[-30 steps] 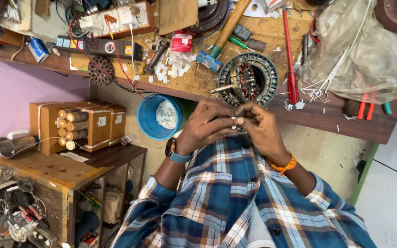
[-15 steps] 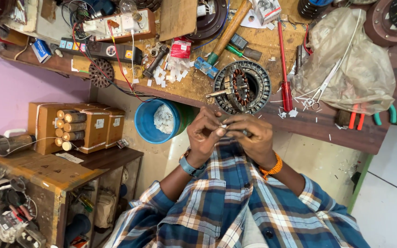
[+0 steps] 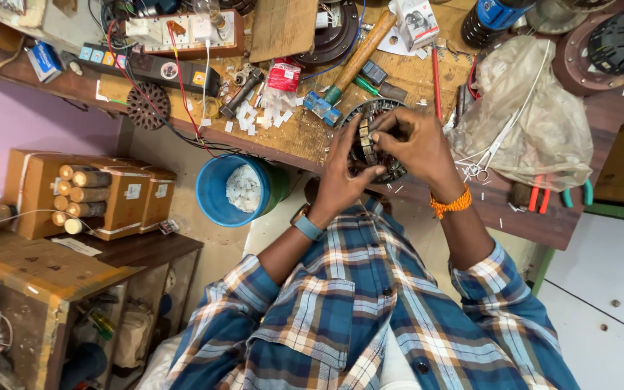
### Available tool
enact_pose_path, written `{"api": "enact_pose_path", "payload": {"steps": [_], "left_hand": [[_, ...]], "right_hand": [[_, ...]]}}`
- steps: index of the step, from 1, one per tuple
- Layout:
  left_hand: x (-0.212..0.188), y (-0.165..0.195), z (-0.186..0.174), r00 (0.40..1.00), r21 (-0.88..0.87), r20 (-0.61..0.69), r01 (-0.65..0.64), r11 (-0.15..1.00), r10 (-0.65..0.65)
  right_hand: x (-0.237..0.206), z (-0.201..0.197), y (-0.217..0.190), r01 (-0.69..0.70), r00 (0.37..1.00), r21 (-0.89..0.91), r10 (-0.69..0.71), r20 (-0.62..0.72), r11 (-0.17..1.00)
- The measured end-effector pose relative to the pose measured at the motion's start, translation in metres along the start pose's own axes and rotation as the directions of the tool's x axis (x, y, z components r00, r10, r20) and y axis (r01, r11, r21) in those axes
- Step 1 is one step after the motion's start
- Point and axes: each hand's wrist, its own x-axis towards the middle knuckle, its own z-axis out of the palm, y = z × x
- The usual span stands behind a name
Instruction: The person assembles an electrical motor component by hammering a copper rotor into a metal housing. They then place the rotor into a larger stator assembly and use a wrench to tighten a bolt, securing the parts together.
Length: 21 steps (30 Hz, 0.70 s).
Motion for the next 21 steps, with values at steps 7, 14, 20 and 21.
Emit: {"api": "enact_pose_path", "payload": {"steps": [7, 14, 20, 21], "left_hand": [[0.029, -0.019, -0.042, 0.946, -0.180, 0.321, 0.113, 0.977, -0.050], [0.026, -0.034, -0.040, 0.989, -0.238, 0.131, -0.030, 0.971, 0.063], [0.003, -0.024, -0.007, 0.996, -0.185, -0.082, -0.051, 0.981, 0.036], [0.003, -0.025, -0.003, 0.990, -0.085, -0.121, -0.077, 0.993, 0.067]], "right_hand": [[-0.005, 0.022, -0.001, 0.333, 0.899, -0.410, -0.418, -0.134, 0.849], [-0.008, 0.033, 0.006, 0.389, 0.831, -0.501, -0.530, -0.172, 0.773], [-0.017, 0.039, 0.023, 0.374, 0.843, -0.329, -0.465, -0.269, 0.867], [-0.018, 0.044, 0.027, 0.296, 0.869, -0.175, -0.341, -0.359, 0.939]]}}
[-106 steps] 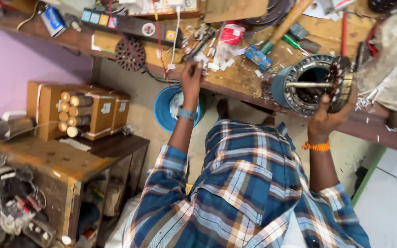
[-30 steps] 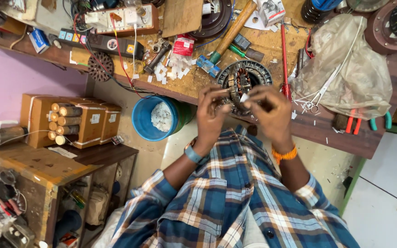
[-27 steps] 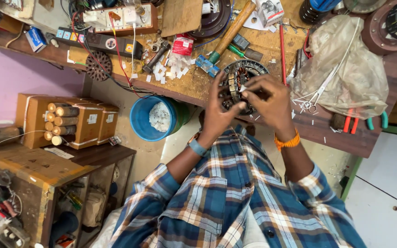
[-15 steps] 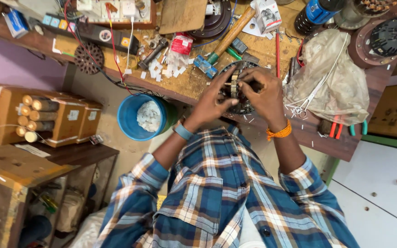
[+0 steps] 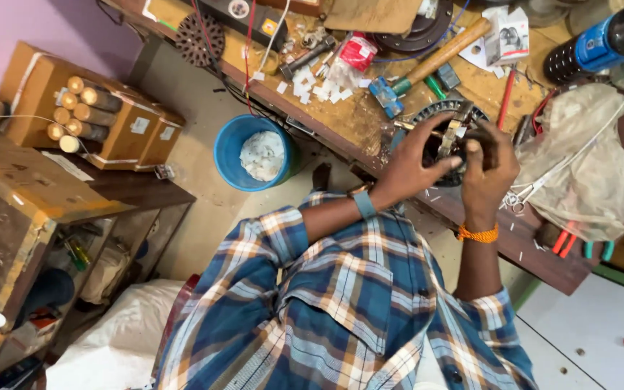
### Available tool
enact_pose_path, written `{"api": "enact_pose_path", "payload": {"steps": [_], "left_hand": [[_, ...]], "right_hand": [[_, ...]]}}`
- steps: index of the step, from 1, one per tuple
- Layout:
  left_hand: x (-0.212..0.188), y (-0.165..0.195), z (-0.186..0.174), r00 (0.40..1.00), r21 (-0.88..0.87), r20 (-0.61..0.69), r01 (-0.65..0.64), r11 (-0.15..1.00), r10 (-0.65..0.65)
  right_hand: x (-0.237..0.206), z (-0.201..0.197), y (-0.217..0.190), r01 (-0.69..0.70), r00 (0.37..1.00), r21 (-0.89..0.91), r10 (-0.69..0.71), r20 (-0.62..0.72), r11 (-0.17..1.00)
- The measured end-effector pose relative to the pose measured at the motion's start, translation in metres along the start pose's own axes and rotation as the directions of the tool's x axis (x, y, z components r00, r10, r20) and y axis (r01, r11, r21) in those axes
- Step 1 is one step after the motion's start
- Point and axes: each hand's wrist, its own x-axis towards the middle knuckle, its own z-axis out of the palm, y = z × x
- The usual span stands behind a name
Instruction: The person assembles an electrical motor component by hammering a copper rotor into a metal housing. They then place the rotor into a larger stator assembly and use a wrench to tighten a bolt, securing the parts together.
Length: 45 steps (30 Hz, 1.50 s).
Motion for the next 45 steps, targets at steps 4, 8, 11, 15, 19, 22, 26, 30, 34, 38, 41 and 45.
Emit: {"api": "enact_pose_path", "payload": {"steps": [4, 8, 11, 15, 19, 22, 26, 30, 34, 38, 41, 45], "left_hand": [[0.005, -0.006, 0.002, 0.999, 0.019, 0.031, -0.033, 0.999, 0.033], [0.017, -0.007, -0.007, 0.983, 0.028, 0.181, 0.023, 0.999, -0.027], [0.039, -0.006, -0.017, 0.930, 0.090, 0.366, 0.008, 0.996, -0.041], [0.060, -0.011, -0.038, 0.863, 0.031, 0.500, -0.108, 0.994, 0.079], [0.055, -0.010, -0.042, 0.885, -0.070, 0.456, -0.072, 0.995, 0.096], [0.044, -0.002, -0.033, 0.942, -0.050, 0.333, -0.018, 0.999, 0.034], [0.036, 0.014, -0.020, 0.999, 0.008, 0.041, -0.011, 1.000, 0.011], [0.040, 0.023, -0.021, 0.996, 0.144, -0.049, -0.071, 0.987, 0.079], [0.047, 0.025, -0.021, 0.999, 0.153, -0.008, 0.038, 0.988, -0.037], [0.048, 0.022, -0.020, 0.996, 0.181, 0.043, 0.067, 0.981, -0.076], [0.049, 0.018, -0.016, 0.993, 0.241, -0.045, -0.093, 0.966, 0.107], [0.052, 0.009, -0.005, 0.991, 0.353, -0.076, -0.074, 0.933, 0.107]], "right_hand": [[-0.008, 0.007, 0.013, 0.012, 0.994, -0.069, -0.019, -0.109, 0.998], [-0.007, 0.008, 0.017, 0.104, 0.980, -0.141, -0.126, -0.153, 0.985], [-0.006, 0.010, 0.013, 0.097, 0.972, -0.177, -0.131, -0.193, 0.979], [-0.006, 0.018, 0.004, 0.122, 0.962, -0.316, -0.190, -0.195, 0.941], [-0.003, 0.020, -0.007, 0.142, 0.963, -0.500, -0.236, -0.131, 0.855], [0.000, 0.019, -0.011, 0.080, 0.972, -0.410, -0.162, -0.169, 0.909], [0.002, 0.019, -0.010, 0.126, 0.951, -0.496, -0.247, -0.187, 0.859], [0.005, 0.018, -0.008, 0.188, 0.954, -0.497, -0.277, -0.111, 0.847], [0.011, 0.010, -0.013, 0.131, 0.984, -0.483, -0.171, -0.041, 0.866], [0.016, -0.001, -0.019, 0.129, 0.991, -0.484, -0.125, 0.041, 0.865], [0.009, -0.005, -0.020, 0.191, 0.981, -0.479, -0.185, 0.061, 0.857], [-0.018, -0.002, -0.015, -0.097, 0.992, -0.186, 0.079, -0.102, 0.978]]}}
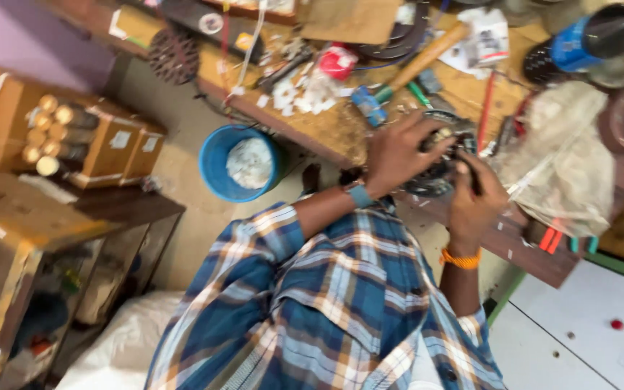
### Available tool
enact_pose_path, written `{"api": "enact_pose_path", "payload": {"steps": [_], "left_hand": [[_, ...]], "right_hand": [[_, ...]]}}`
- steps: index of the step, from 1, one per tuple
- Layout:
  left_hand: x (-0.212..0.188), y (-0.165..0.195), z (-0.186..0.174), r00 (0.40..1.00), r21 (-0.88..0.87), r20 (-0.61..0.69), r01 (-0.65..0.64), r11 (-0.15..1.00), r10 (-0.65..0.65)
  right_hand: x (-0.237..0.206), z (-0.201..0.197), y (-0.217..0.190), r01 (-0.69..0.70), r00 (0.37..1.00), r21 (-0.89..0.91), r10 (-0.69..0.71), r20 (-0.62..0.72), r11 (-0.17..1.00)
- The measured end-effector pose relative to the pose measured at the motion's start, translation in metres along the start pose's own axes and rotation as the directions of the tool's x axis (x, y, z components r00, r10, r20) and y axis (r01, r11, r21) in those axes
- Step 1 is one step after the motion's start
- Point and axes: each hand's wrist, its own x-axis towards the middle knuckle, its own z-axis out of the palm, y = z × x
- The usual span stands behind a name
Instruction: The person assembles an electrical motor component by hammering a copper rotor into a metal housing. They then place the rotor into a larger stator assembly and use a wrench to tighten a bolt, securing the parts together.
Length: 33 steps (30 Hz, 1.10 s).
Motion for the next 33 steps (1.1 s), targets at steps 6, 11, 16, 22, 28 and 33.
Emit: {"api": "enact_pose_path", "payload": {"steps": [6, 11, 16, 22, 28, 33], "left_hand": [[-0.025, -0.038, 0.002, 0.999, -0.158, -0.044, -0.009, 0.987, 0.002], [-0.036, -0.145, -0.047, 0.839, -0.037, 0.028, 0.544, 0.838, -0.543], [-0.038, -0.218, -0.054, 0.950, 0.442, -0.130, 0.311, 0.841, -0.283], [-0.033, -0.234, -0.036, 0.970, 0.538, 0.001, 0.203, 0.818, -0.242], [-0.031, -0.225, -0.040, 0.859, 0.047, -0.051, 0.511, 0.858, -0.509], [-0.043, -0.133, -0.075, 0.870, -0.317, 0.328, 0.468, 0.825, -0.367]], "right_hand": [[-0.027, -0.010, 0.019, 0.010, 0.993, 0.187, 0.012, -0.116, 0.982], [-0.038, -0.026, 0.032, -0.023, 0.983, 0.169, 0.054, -0.177, 0.985], [-0.049, -0.026, 0.034, -0.083, 0.973, 0.185, 0.120, -0.198, 0.979], [-0.052, -0.022, 0.026, -0.130, 0.974, 0.145, 0.153, -0.164, 0.981], [-0.053, -0.027, 0.013, -0.235, 0.968, 0.219, 0.247, -0.029, 0.947], [-0.045, -0.008, -0.001, -0.494, 0.844, 0.234, 0.396, 0.363, 0.837]]}}
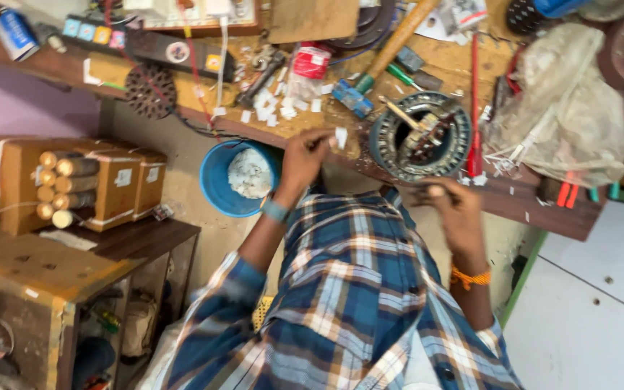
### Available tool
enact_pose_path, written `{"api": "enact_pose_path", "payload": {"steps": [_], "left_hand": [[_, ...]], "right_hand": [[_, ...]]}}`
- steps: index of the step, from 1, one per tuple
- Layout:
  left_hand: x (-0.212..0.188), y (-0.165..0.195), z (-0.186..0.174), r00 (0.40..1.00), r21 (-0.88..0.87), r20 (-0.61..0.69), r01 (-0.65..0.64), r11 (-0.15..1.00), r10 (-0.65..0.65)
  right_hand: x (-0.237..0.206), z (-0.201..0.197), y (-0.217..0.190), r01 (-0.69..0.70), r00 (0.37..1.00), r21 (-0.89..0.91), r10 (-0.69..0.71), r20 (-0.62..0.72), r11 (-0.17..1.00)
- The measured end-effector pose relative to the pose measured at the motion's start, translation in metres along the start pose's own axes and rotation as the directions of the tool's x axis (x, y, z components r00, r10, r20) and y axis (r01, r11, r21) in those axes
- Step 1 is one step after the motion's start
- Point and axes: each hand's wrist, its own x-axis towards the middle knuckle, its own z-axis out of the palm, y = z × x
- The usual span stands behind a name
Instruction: The person assembles an electrical motor component by hammering a copper rotor into a metal housing. They then place the rotor into a larger stator assembly and use a wrench to tighten a bolt, securing the parts together.
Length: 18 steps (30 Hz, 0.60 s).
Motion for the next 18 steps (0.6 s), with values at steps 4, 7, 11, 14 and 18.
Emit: {"api": "enact_pose_path", "payload": {"steps": [4, 7, 11, 14, 18], "left_hand": [[-0.054, 0.080, 0.020, 0.974, -0.039, 0.222, 0.055, 0.998, -0.045], [-0.063, 0.112, 0.030, 0.962, 0.037, 0.265, -0.084, 0.996, 0.071], [-0.058, 0.117, 0.031, 0.906, 0.081, 0.307, -0.329, 0.941, 0.290], [-0.053, 0.113, 0.025, 0.734, 0.120, 0.400, -0.636, 0.762, 0.550], [-0.054, 0.113, 0.025, 0.655, 0.104, 0.402, -0.727, 0.678, 0.640]], "right_hand": [[0.005, 0.027, -0.002, -0.014, 0.995, 0.164, -0.002, 0.099, 0.986], [0.005, 0.035, -0.002, 0.008, 0.998, 0.089, -0.014, 0.062, 0.996], [0.007, 0.032, 0.001, -0.093, 0.991, 0.358, 0.054, 0.119, 0.929], [0.005, 0.029, 0.006, -0.164, 0.973, 0.456, 0.068, 0.220, 0.875], [-0.006, 0.024, 0.012, 0.154, 0.962, 0.017, -0.154, 0.223, 0.988]]}}
